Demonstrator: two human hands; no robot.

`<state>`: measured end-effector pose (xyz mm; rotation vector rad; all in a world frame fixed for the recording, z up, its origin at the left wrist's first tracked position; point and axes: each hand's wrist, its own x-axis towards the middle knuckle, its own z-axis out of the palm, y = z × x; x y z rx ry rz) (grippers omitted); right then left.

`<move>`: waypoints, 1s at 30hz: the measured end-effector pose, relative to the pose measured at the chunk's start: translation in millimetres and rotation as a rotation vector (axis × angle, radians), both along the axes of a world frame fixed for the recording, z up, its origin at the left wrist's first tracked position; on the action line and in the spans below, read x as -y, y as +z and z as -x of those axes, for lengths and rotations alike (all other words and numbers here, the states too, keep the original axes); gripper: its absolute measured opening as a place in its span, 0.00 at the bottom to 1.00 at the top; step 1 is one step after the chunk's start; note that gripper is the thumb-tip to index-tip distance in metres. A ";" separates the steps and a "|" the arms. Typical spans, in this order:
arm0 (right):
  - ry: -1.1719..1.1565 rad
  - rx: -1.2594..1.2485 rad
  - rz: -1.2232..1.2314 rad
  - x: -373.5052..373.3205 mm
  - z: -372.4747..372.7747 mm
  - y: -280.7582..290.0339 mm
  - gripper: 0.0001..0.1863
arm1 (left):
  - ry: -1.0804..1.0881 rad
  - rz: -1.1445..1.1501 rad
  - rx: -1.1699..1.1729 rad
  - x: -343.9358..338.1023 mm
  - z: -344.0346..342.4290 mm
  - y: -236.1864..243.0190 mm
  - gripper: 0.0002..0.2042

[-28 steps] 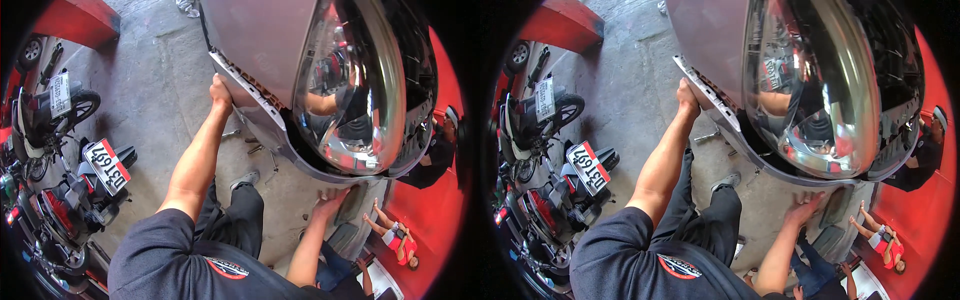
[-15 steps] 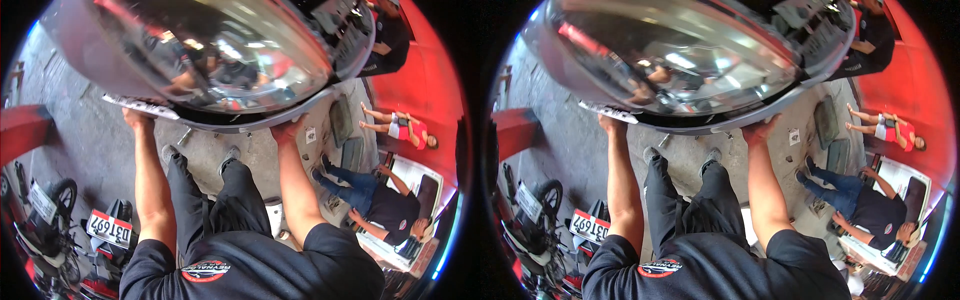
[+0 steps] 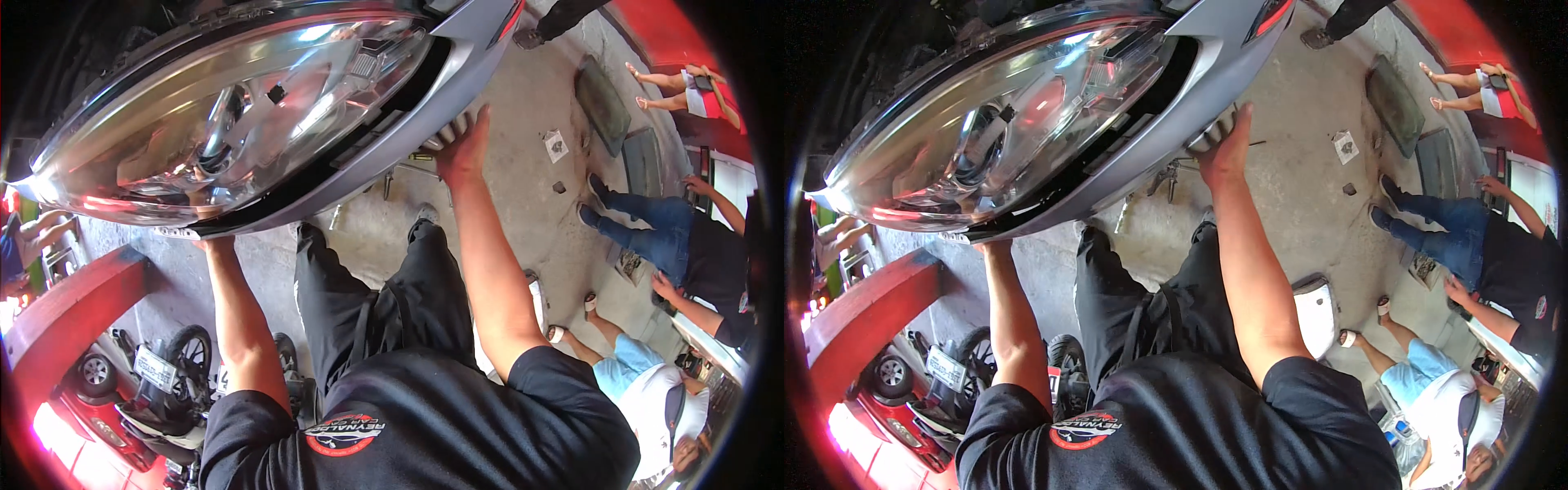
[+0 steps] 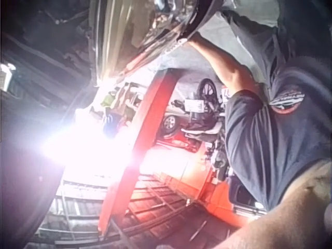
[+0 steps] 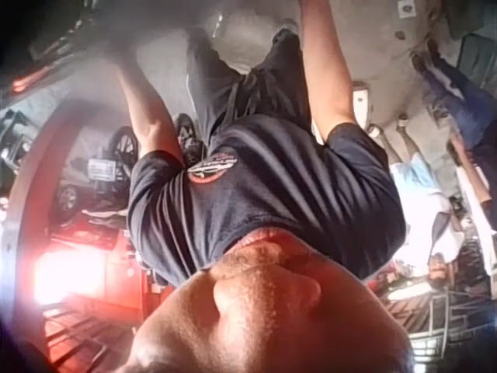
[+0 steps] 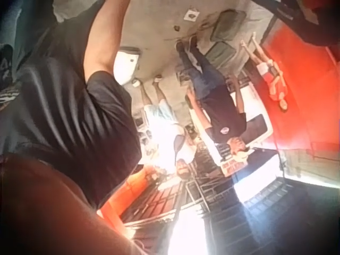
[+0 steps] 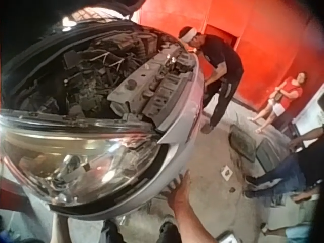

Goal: Align and fit a front bumper onto a car with the help of an assistant.

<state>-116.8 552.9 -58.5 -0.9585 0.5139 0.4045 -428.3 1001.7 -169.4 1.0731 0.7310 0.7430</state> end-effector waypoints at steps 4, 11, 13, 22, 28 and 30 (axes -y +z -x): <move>0.027 -0.282 -0.146 -11.7 -0.8 -59.6 0.60 | -0.189 -0.054 0.084 -0.2 -30.3 3.3 0.30; -0.118 -0.082 -0.086 -35.5 -6.2 -35.1 0.53 | -0.241 0.023 -0.045 -6.8 -28.8 -11.4 0.33; -0.137 -0.107 -0.175 -31.9 -5.6 -51.7 0.50 | -0.281 -0.097 -0.097 -20.9 3.2 -26.0 0.33; -0.138 -0.136 -0.203 -66.8 -11.7 -19.5 0.48 | -0.223 -0.267 -0.129 -70.7 46.5 -20.9 0.34; -0.214 -0.171 -0.137 -24.3 -18.2 -48.5 0.52 | 0.118 -0.183 -0.923 60.8 -22.4 73.4 0.21; -0.230 -0.191 -0.169 -30.7 -21.4 -50.6 0.53 | 0.313 0.216 -0.791 66.3 -1.3 90.6 0.16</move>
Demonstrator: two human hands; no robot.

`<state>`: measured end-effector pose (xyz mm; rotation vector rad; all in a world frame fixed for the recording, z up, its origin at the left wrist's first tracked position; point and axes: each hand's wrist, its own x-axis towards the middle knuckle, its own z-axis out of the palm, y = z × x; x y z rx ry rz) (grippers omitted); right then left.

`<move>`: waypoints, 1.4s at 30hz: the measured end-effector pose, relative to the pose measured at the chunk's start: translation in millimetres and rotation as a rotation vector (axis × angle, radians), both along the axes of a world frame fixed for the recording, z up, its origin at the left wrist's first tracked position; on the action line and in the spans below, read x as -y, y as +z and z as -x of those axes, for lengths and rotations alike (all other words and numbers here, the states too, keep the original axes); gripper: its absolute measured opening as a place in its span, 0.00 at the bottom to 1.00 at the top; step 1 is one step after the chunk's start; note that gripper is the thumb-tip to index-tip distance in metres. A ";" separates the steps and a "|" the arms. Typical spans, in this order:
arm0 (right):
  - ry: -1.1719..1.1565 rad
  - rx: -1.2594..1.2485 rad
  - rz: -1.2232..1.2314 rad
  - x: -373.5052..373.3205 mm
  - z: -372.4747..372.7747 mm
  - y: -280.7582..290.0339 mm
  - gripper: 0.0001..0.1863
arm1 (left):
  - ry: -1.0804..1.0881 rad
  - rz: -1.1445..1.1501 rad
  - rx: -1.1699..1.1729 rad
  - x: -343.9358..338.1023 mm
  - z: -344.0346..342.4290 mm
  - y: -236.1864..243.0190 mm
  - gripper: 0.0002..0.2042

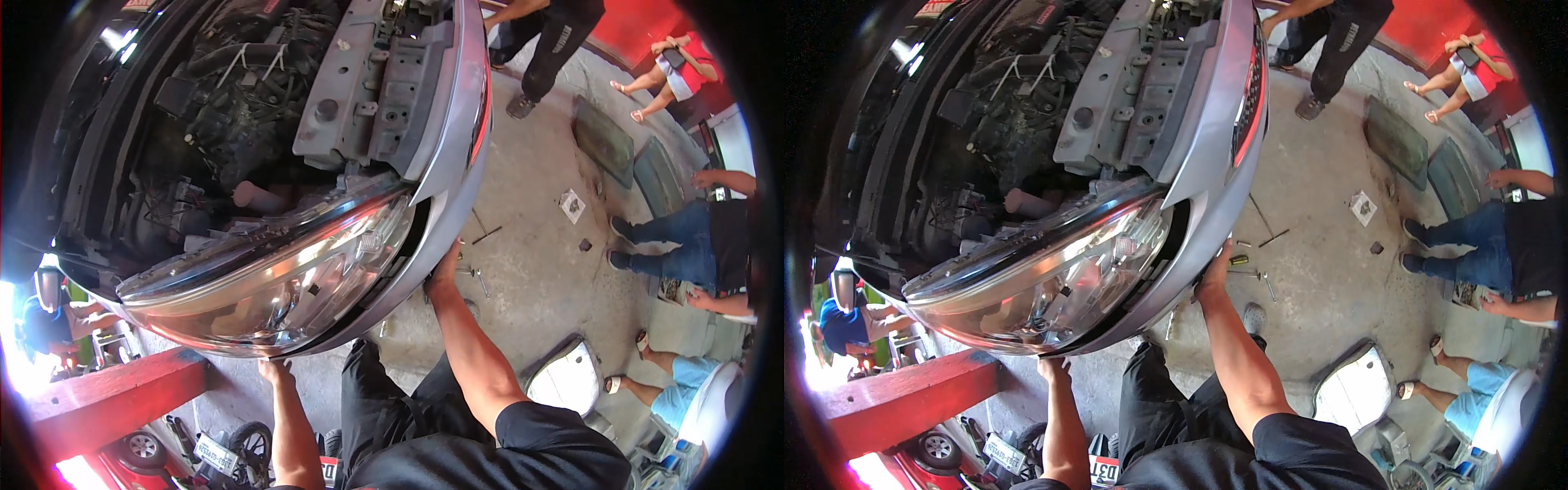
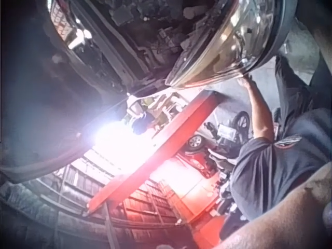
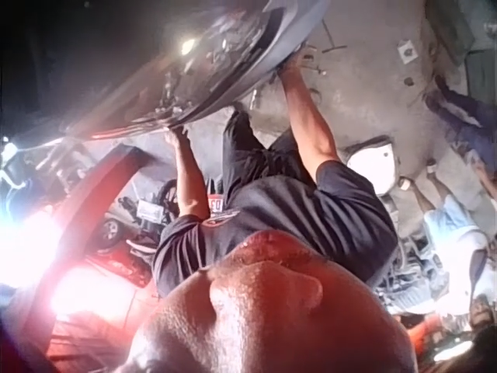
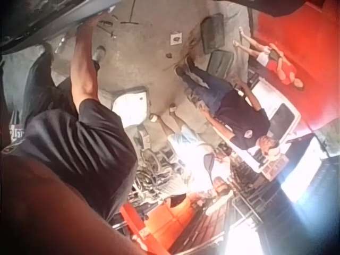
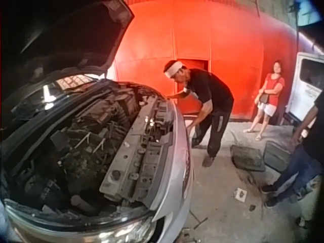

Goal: Align and fit a front bumper onto a car with the help of an assistant.

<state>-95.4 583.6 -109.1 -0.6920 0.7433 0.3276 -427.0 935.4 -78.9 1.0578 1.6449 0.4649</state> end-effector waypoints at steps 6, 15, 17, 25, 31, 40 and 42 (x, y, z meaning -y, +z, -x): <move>0.022 -0.066 -0.040 8.7 -2.9 -6.9 0.52 | -1.106 -0.734 -0.468 147.9 4.1 76.6 0.19; 0.083 -0.070 -0.177 5.8 -4.1 -14.9 0.51 | -1.410 -1.470 -0.092 254.5 -195.3 262.3 0.25; 0.083 -0.064 -0.200 15.1 -5.8 -25.4 0.51 | -1.412 -1.536 -0.122 259.3 -255.7 293.0 0.27; 0.087 -0.109 -0.193 12.6 -7.5 -18.3 0.52 | -1.465 -1.052 -0.629 224.7 -450.9 311.7 0.21; 0.061 -0.191 -0.089 13.4 -11.0 -15.1 0.50 | -1.356 -0.991 -0.574 222.2 -449.9 308.4 0.16; 0.105 -0.151 -0.167 9.7 -13.7 -1.2 0.52 | -1.346 -1.190 -0.456 207.9 -448.5 290.3 0.11; 0.099 -0.162 -0.153 12.5 -10.0 -8.2 0.52 | -1.312 -1.224 -0.401 210.1 -445.8 284.4 0.10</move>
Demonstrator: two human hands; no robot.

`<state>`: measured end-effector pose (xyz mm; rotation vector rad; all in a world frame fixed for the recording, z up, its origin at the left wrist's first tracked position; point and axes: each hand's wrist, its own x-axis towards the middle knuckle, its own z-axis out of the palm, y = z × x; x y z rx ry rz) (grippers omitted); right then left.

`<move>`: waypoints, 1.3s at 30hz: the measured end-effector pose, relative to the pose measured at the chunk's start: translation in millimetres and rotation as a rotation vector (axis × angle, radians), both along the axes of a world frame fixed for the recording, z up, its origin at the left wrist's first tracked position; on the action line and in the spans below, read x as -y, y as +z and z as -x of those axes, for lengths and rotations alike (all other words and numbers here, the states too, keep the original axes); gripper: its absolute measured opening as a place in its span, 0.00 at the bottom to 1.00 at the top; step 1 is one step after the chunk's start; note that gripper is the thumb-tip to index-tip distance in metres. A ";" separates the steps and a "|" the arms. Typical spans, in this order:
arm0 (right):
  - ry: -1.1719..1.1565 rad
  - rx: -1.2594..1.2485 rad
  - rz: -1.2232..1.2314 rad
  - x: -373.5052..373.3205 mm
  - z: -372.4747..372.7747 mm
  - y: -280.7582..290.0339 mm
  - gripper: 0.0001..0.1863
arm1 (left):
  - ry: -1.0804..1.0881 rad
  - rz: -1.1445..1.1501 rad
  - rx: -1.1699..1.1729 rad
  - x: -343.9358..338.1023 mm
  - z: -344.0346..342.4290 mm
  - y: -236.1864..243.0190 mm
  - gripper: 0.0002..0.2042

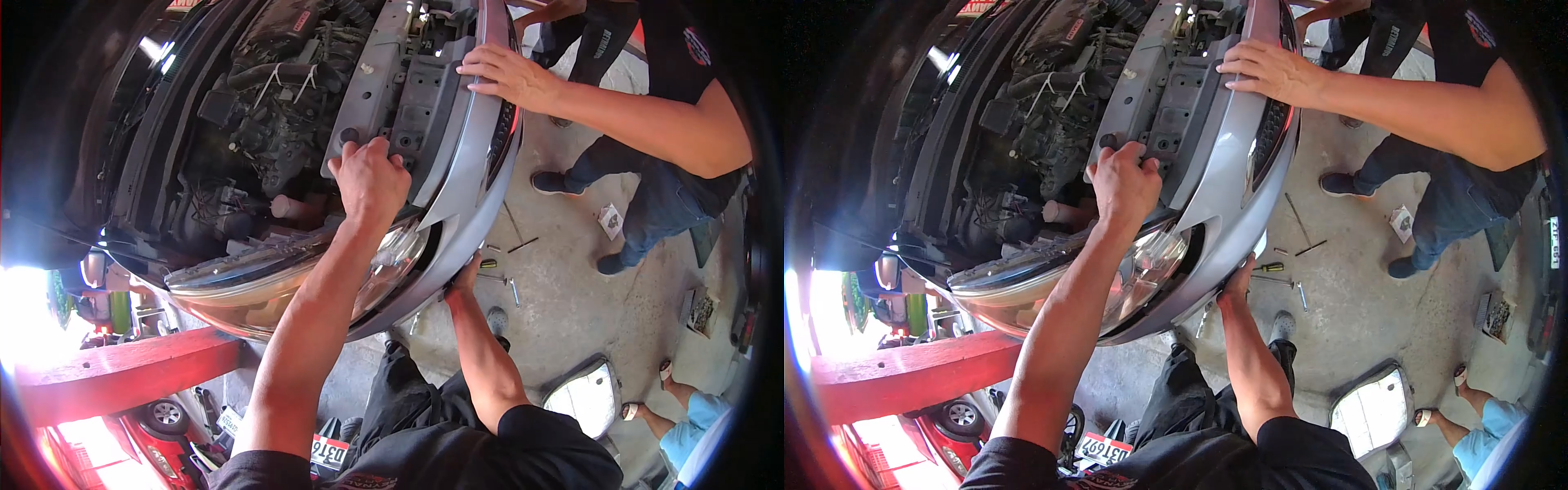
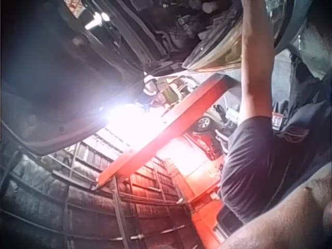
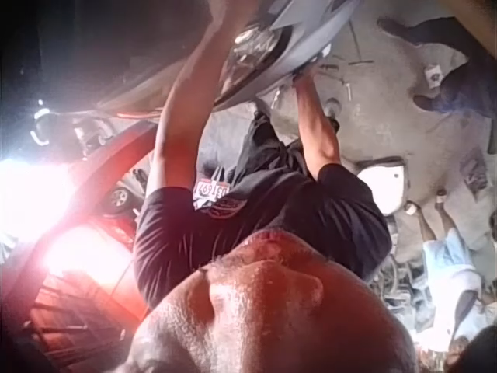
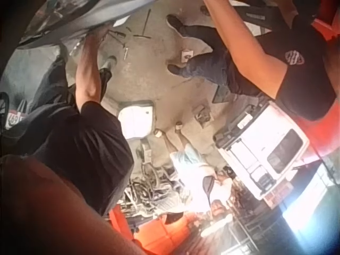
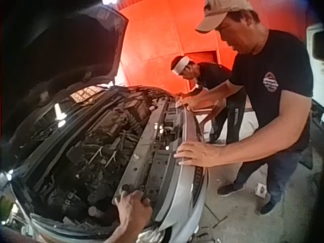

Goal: Align and fit a front bumper onto a car with the help of an assistant.

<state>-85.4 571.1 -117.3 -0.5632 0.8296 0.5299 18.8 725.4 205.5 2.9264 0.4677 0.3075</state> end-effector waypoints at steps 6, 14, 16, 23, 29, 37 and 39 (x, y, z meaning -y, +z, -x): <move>-0.043 0.035 -0.035 -16.5 1.2 26.5 0.49 | 0.009 -0.214 0.076 -8.2 11.9 12.4 0.10; -0.119 0.102 0.017 -20.4 -4.4 22.3 0.43 | 0.025 -0.177 0.089 -7.8 13.2 10.3 0.17; -0.133 0.112 0.047 -23.6 -6.4 19.2 0.42 | 0.022 -0.163 0.130 -10.7 12.5 7.4 0.17; -0.160 0.140 0.017 -18.2 -14.4 9.7 0.40 | -0.063 -0.252 0.121 -9.8 7.1 2.0 0.13; -0.180 0.122 0.035 -28.8 -6.1 18.7 0.41 | 0.007 -0.227 0.108 -15.2 18.2 3.3 0.13; -0.143 0.183 0.045 -22.3 0.0 23.5 0.42 | -0.338 0.029 0.463 15.7 153.6 33.8 0.19; -0.101 0.290 0.088 -30.3 -2.5 13.3 0.42 | -0.384 0.121 0.475 28.7 220.2 3.7 0.18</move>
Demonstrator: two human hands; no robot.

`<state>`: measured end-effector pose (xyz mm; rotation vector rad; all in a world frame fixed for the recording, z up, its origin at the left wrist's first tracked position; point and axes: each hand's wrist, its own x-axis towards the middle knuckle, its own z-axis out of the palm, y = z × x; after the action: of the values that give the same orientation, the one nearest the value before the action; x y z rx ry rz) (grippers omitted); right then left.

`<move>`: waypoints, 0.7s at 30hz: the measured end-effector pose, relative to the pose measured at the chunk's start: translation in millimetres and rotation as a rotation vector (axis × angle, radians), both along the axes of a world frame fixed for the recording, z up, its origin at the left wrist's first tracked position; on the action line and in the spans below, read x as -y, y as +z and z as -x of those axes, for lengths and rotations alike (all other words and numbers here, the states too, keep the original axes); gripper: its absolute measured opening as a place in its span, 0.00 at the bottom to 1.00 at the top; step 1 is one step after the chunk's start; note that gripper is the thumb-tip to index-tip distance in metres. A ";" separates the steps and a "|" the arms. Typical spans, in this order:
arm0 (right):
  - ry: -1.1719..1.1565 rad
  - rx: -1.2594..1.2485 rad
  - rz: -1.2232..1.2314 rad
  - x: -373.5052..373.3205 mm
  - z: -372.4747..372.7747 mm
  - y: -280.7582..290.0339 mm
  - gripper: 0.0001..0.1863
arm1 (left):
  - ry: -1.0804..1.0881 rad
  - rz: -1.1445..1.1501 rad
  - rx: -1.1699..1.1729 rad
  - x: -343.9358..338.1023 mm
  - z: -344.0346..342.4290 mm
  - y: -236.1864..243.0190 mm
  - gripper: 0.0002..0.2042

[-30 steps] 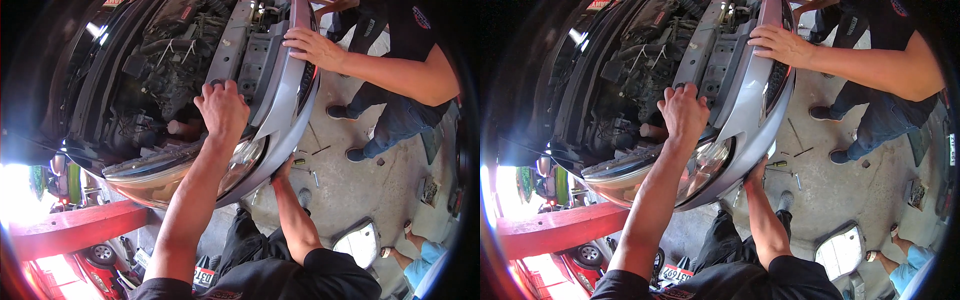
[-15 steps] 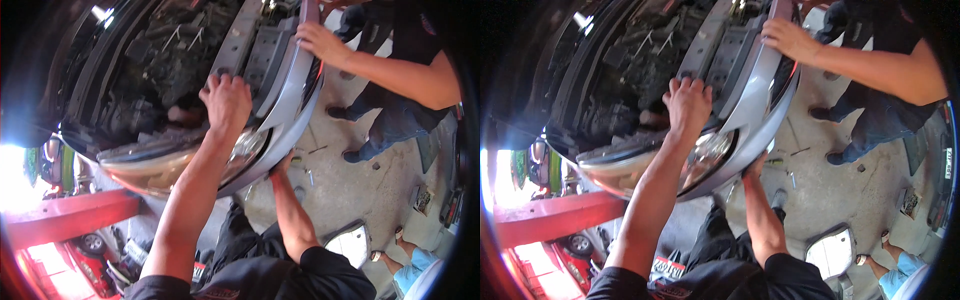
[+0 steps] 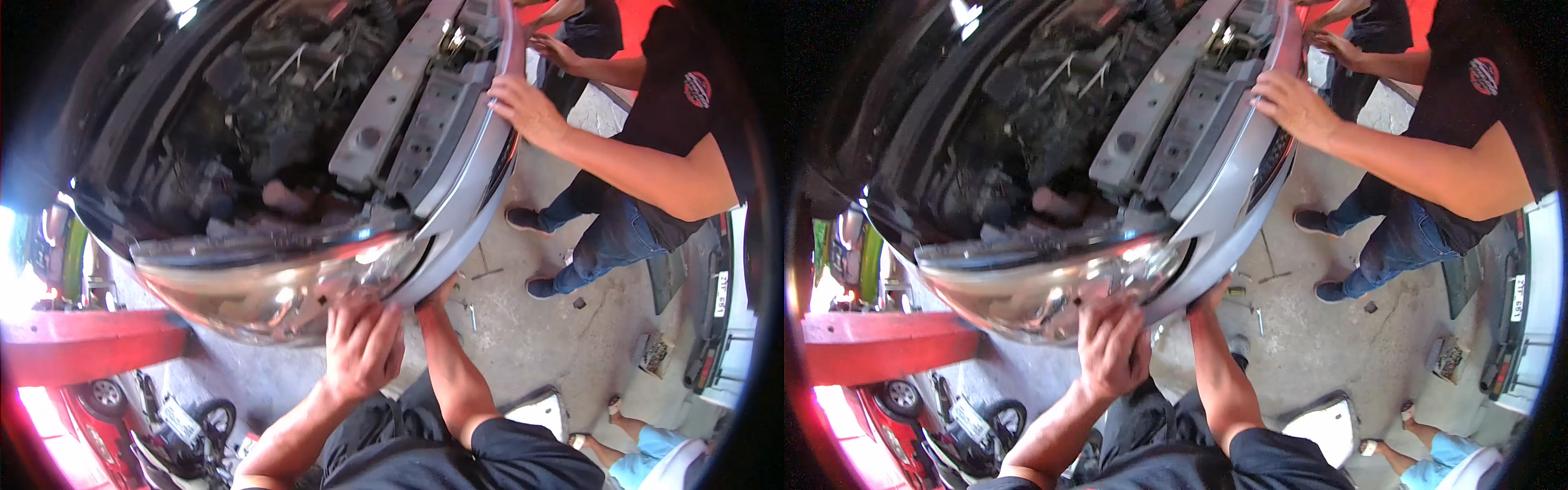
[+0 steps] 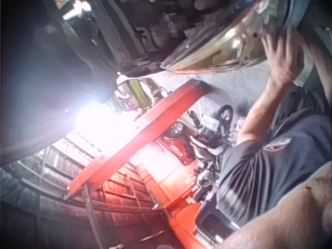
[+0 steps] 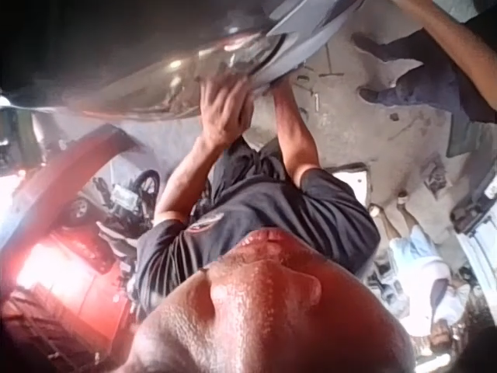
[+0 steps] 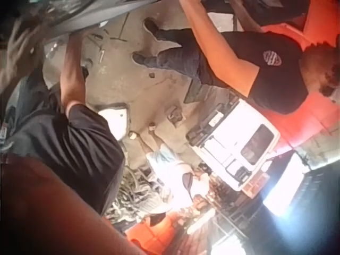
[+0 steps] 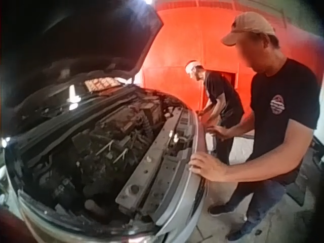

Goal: Align and fit a front bumper onto a car with the help of an assistant.

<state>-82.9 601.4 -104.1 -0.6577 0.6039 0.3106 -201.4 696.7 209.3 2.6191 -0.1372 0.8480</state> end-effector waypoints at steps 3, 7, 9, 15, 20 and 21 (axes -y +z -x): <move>0.006 0.094 -0.174 -9.5 -9.0 -0.4 0.39 | 0.031 0.150 -0.279 10.9 94.7 -48.3 0.18; 0.064 0.054 -0.108 -8.1 -9.5 -8.8 0.38 | 0.296 0.266 -0.480 2.7 177.7 -117.5 0.19; 0.091 0.095 -0.097 -11.2 1.4 11.5 0.37 | 0.421 0.203 -0.485 -5.6 196.0 -130.6 0.21; 0.057 0.059 -0.161 -0.8 1.5 -23.2 0.39 | 0.518 -0.087 -0.360 -18.4 139.5 -126.1 0.28; 0.053 -0.086 -0.125 8.6 6.2 -23.1 0.44 | 0.515 -0.245 -0.408 -2.9 118.9 -134.5 0.31; 0.047 -0.089 -0.134 11.6 3.7 -24.2 0.44 | 0.556 -0.295 -0.466 -0.7 117.2 -136.2 0.31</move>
<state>-86.6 589.8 -128.3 -0.5315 0.6468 0.4222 -318.5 697.3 73.1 3.1075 0.6646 0.3584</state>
